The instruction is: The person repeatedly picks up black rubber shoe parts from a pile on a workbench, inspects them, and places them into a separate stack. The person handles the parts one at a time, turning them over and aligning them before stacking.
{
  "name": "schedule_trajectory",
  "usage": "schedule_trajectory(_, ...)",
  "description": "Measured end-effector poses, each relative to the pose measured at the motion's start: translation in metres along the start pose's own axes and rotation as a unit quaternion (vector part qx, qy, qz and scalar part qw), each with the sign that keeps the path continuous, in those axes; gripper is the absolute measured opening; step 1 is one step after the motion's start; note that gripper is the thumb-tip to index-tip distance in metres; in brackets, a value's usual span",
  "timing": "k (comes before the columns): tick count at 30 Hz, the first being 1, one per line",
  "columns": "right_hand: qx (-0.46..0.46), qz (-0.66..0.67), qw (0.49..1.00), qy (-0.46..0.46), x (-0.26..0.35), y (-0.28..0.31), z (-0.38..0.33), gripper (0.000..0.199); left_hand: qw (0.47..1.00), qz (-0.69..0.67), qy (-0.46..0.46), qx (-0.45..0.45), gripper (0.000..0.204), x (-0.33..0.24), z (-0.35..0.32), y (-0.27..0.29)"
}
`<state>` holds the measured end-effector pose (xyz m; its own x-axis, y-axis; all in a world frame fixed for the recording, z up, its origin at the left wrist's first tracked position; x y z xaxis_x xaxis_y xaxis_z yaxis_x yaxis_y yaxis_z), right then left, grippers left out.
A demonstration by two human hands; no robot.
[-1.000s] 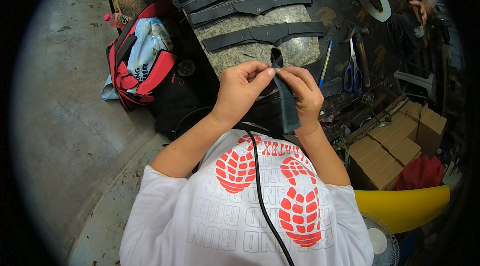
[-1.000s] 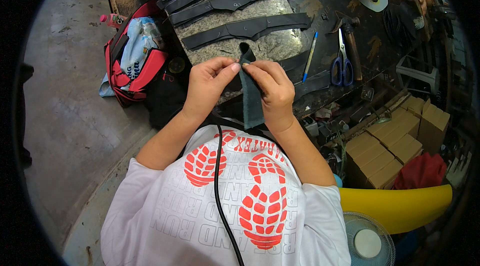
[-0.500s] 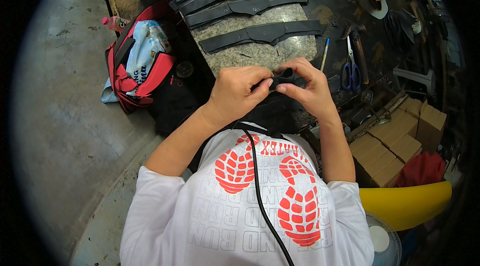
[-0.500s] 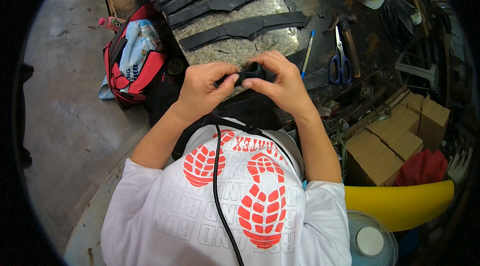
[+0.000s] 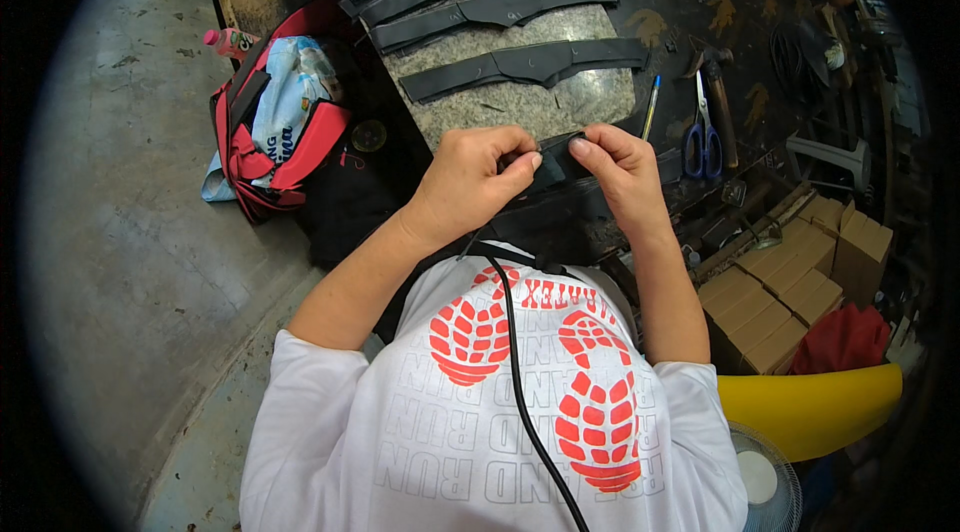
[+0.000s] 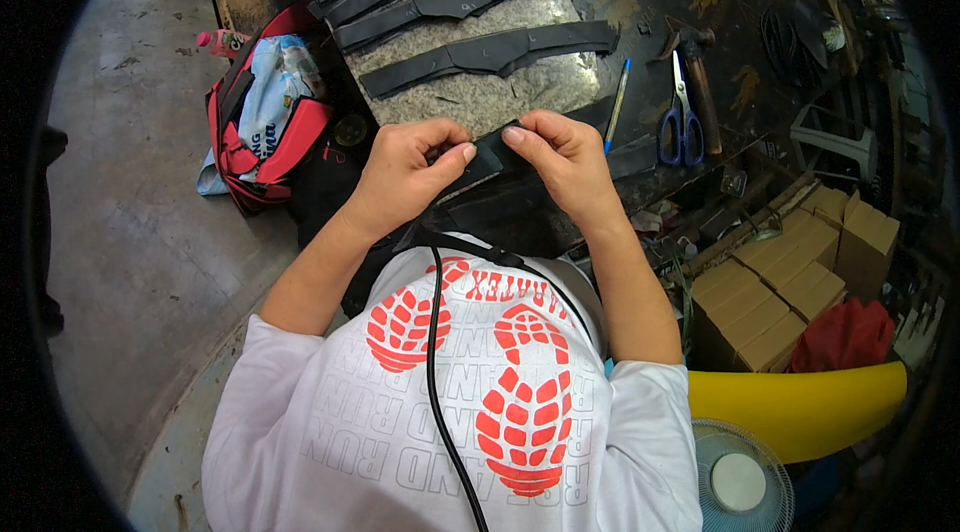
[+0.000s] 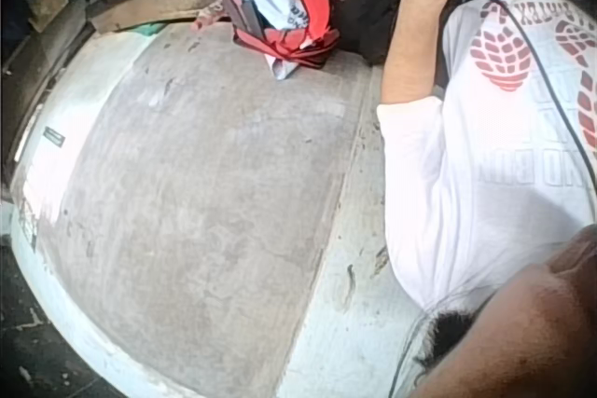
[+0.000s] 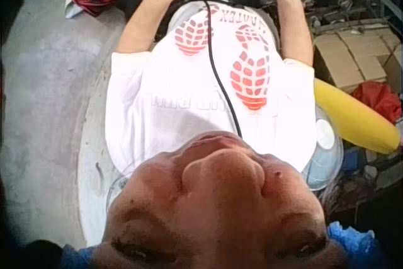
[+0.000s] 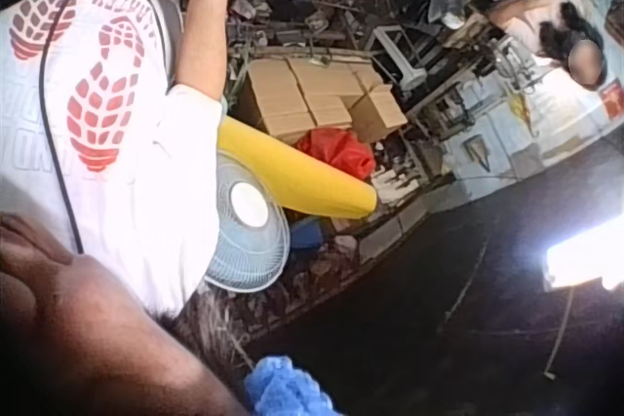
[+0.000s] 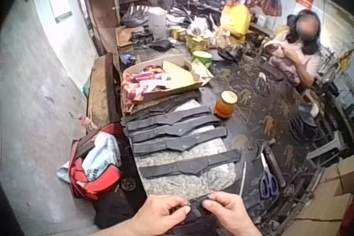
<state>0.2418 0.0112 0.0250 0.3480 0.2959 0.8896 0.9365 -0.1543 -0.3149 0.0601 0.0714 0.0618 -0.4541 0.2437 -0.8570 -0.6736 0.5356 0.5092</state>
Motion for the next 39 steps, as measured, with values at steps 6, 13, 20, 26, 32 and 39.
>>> schedule_trajectory(6, 0.016, 0.094, 0.995, -0.005, -0.005, -0.007, -0.001, 0.035, 0.997, 0.050, -0.045, -0.040, 0.012, -0.008, -0.004, 0.003)
schedule_trajectory(13, 0.036, 0.061, 0.995, 0.074, 0.007, -0.011, -0.007, 0.058, 0.993, 0.033, -0.094, -0.065, 0.020, -0.017, -0.009, 0.003)
schedule_trajectory(20, 0.055, 0.113, 0.987, 0.101, -0.001, -0.007, -0.008, 0.053, 0.999, -0.028, -0.024, -0.012, 0.027, -0.012, -0.010, 0.001)
schedule_trajectory(26, 0.046, 0.118, 0.988, 0.089, -0.002, -0.008, -0.007, 0.056, 0.999, -0.038, 0.034, 0.007, 0.026, -0.008, -0.009, -0.001)
schedule_trajectory(32, 0.028, 0.114, 0.990, 0.074, -0.003, -0.009, -0.006, 0.061, 0.989, -0.101, 0.096, 0.050, 0.025, -0.001, -0.009, -0.007)
schedule_trajectory(39, 0.005, 0.102, 0.994, 0.047, -0.011, -0.005, -0.006, 0.061, 0.987, -0.107, 0.108, 0.047, 0.025, 0.008, -0.008, -0.012)
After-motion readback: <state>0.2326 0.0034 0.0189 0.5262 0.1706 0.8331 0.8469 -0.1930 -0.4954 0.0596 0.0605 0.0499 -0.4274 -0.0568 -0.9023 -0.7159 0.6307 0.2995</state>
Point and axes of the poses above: each hand's wrist, its own z-axis towards the middle knuckle, its own y-axis out of the back of the hand, x = y × z, the point moved 6 cm from there along z, towards the middle knuckle, and after that the axes turned 14 degrees about z, right-handed, at the moved point
